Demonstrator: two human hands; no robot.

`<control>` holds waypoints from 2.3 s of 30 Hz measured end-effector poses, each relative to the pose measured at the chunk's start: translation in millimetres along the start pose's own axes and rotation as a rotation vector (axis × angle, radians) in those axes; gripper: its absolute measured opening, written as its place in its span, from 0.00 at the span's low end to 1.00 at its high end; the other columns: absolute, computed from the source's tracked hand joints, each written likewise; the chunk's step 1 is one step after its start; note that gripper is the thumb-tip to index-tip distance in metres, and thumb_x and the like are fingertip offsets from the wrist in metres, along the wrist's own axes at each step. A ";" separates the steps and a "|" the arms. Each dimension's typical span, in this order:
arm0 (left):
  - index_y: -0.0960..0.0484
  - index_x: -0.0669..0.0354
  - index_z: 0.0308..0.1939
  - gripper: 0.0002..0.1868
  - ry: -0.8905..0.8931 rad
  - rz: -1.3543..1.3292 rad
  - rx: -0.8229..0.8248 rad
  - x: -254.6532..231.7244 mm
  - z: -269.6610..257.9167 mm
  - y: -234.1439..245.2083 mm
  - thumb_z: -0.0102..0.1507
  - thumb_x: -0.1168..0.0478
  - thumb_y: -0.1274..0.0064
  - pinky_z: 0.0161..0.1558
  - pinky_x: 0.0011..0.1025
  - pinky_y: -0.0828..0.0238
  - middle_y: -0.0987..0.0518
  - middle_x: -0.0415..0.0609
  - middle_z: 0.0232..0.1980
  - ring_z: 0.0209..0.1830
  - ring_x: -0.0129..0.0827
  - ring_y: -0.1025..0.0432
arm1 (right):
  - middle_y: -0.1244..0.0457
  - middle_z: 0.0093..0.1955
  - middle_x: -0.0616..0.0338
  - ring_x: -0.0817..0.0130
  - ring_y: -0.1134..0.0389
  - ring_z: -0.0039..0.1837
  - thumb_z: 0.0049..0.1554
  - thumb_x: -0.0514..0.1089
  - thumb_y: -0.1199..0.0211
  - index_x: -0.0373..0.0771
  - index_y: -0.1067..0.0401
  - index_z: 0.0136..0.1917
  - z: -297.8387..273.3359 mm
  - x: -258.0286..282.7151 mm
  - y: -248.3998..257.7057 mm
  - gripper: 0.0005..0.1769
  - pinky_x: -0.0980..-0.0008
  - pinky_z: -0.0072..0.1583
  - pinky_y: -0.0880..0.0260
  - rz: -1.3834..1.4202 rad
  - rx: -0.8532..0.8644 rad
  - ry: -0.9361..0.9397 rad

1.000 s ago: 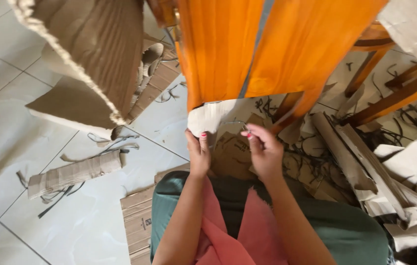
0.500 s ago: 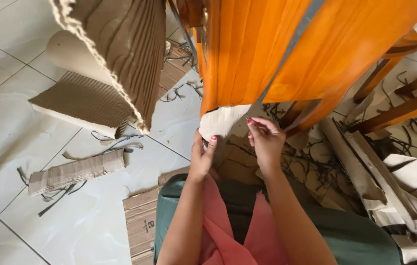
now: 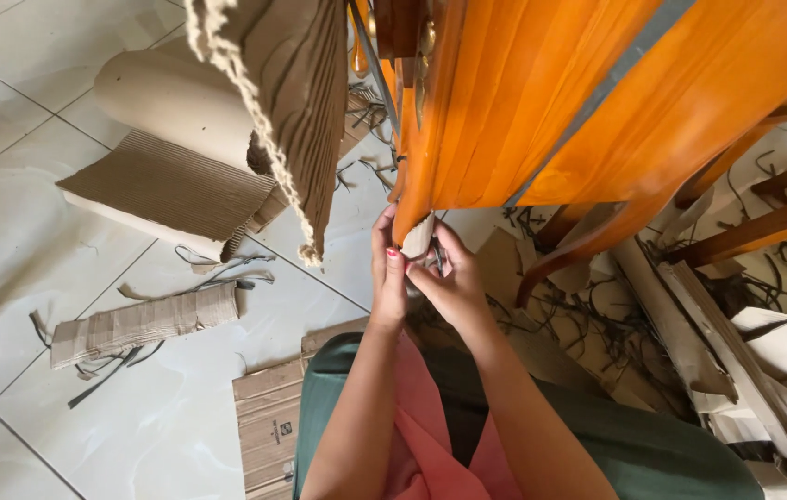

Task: Wrapping a wooden chair leg with corrugated cardboard for protection using scissors to cut the material.

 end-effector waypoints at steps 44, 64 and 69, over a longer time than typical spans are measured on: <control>0.14 0.69 0.50 0.16 -0.022 0.031 -0.562 -2.6 2.7 49.3 0.58 0.72 0.32 0.50 0.34 0.19 0.14 0.56 0.41 0.41 0.29 0.21 | 0.40 0.40 0.54 0.68 0.38 0.33 0.47 0.42 0.18 0.32 0.36 0.50 0.1 -15.4 -1.0 0.29 0.72 0.33 0.34 -0.276 -0.217 0.284; 0.20 0.72 0.56 0.12 -0.058 -0.306 -0.823 15.4 9.4 98.5 0.69 0.69 0.46 0.58 0.39 0.19 0.15 0.60 0.48 0.50 0.42 0.19 | 0.33 0.35 0.49 0.44 0.28 0.38 0.48 0.53 0.23 0.37 0.38 0.62 8.1 -19.7 -38.9 0.37 0.47 0.41 0.27 -0.699 -0.601 0.357; 0.23 0.68 0.62 0.15 0.051 -0.422 -0.836 40.1 7.7 104.1 0.72 0.67 0.53 0.61 0.35 0.22 0.16 0.55 0.53 0.55 0.38 0.21 | 0.41 0.24 0.58 0.48 0.31 0.29 0.41 0.47 0.31 0.35 0.37 0.56 9.7 -25.7 -43.8 0.31 0.53 0.37 0.28 -0.885 -0.703 0.408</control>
Point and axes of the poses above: each hand's wrist, its own z-axis towards the middle knuckle, its own y-axis out of the back of the hand, x = y × z, the point moved 5 cm from there along z, towards the middle knuckle
